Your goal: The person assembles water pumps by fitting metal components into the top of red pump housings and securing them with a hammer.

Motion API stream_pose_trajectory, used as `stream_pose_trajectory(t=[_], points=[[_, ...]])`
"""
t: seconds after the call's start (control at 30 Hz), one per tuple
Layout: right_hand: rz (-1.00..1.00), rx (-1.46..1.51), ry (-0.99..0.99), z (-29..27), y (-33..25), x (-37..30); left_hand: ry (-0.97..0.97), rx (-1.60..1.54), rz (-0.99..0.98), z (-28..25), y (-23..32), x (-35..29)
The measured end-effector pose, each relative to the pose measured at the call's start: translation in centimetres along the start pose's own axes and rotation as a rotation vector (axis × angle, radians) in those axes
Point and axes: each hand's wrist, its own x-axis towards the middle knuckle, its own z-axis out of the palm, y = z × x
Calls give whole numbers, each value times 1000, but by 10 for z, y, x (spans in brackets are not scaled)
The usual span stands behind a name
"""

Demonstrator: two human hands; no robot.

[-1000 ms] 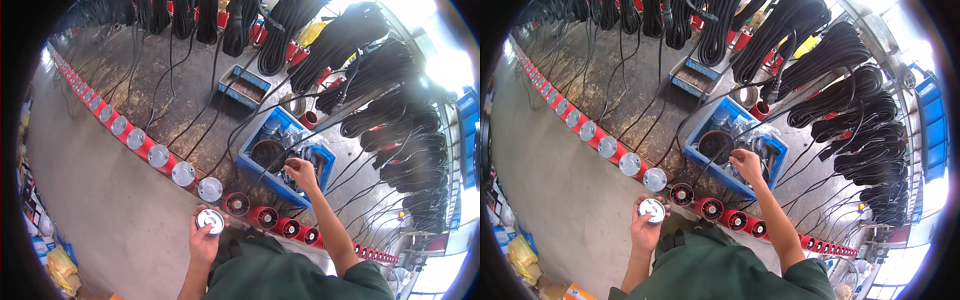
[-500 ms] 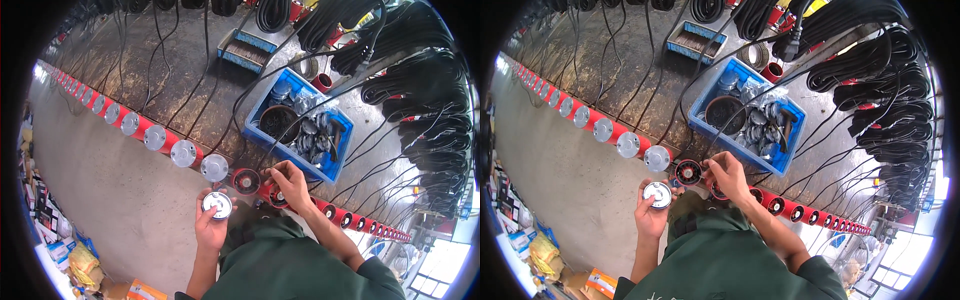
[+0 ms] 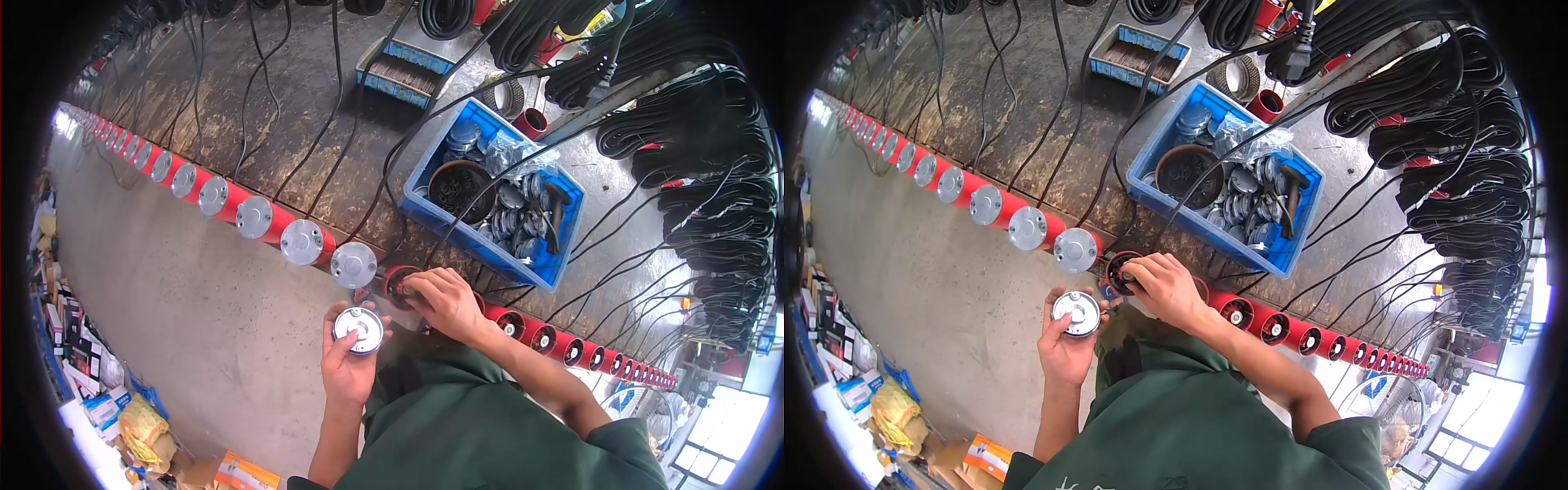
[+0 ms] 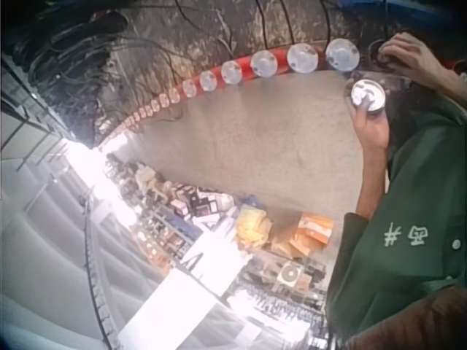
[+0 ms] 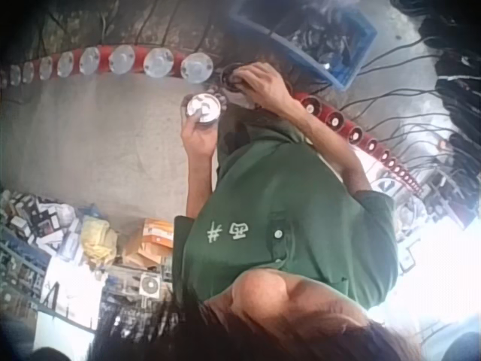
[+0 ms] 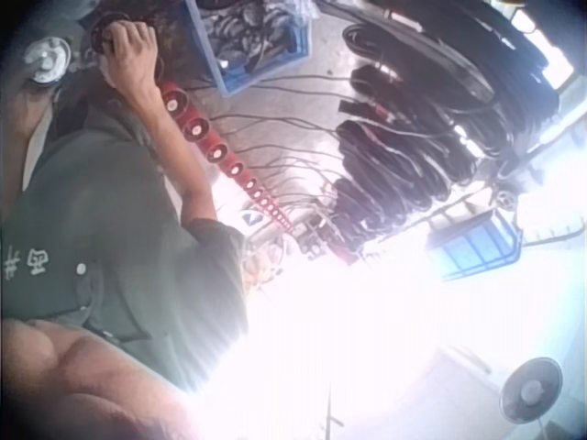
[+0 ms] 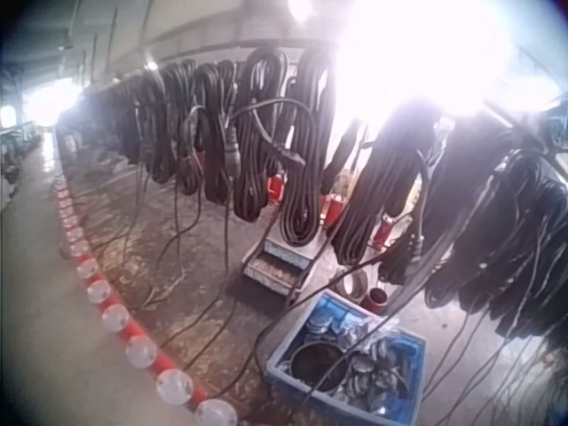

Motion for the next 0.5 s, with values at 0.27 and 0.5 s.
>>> stream_pose_trajectory(t=[0.27,0.5], points=[[1,22,20,7,5,-1,-11,-2,-8,3,-1,0],[-9,-2,-3,6,4,1,-31,-7,-17,7,-5,5]])
